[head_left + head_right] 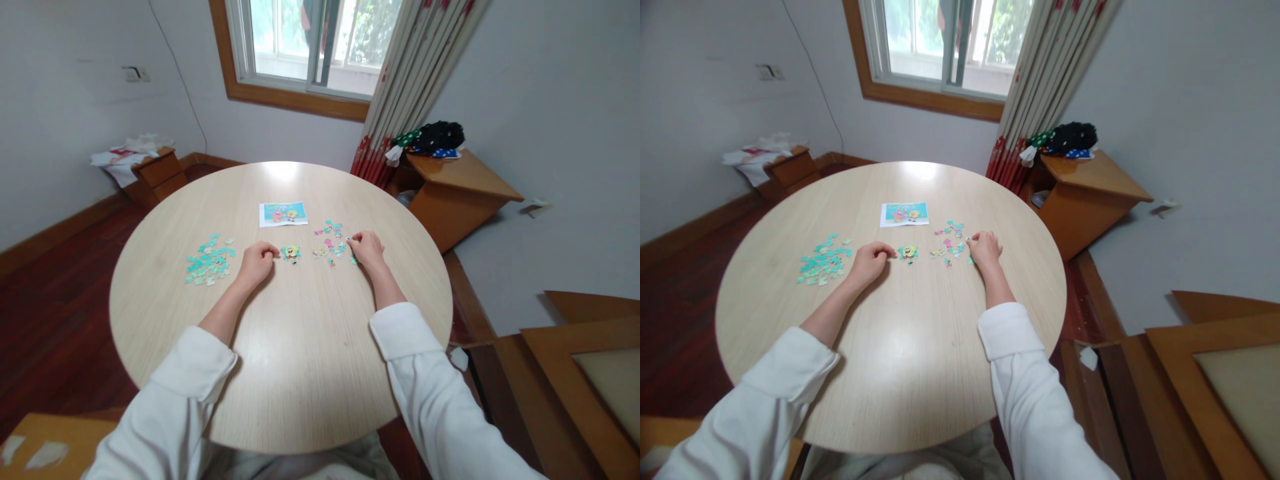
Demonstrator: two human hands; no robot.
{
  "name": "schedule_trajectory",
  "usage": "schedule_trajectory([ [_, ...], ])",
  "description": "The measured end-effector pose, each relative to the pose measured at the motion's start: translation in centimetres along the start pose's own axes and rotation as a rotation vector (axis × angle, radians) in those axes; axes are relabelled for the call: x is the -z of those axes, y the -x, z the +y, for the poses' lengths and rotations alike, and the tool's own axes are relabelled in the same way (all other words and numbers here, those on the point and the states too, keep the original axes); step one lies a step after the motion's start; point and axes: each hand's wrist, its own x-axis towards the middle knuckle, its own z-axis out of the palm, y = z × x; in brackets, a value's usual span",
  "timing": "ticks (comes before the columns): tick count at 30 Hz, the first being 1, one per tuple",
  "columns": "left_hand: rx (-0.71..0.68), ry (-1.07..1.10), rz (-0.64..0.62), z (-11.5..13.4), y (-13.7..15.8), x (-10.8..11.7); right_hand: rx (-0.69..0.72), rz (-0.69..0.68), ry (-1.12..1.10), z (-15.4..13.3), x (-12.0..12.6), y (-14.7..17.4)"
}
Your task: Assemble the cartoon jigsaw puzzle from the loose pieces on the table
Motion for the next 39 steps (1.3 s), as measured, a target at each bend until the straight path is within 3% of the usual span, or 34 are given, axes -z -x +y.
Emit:
schedule_trajectory([
  [12,-0.013,0.019,-0.006,0.2,0.1,0.1,-0.008,0.059,-0.226,-0.9,0.2,0.8],
  [22,-0.018,0.016,-0.005,0.3,0.1,-0.1,0.161,0.098,-0.266,-1.2,-0.2,1.0],
  [28,-0.009,0.017,0.000,0.4,0.1,0.0,0.294,0.153,-0.466,-1.5,-0.3,1.0],
  [39,-0.014,-0.003,0.022,0.6,0.2,0.1,0.283,-0.003,-0.845,-3.2,-1.5,2.3],
])
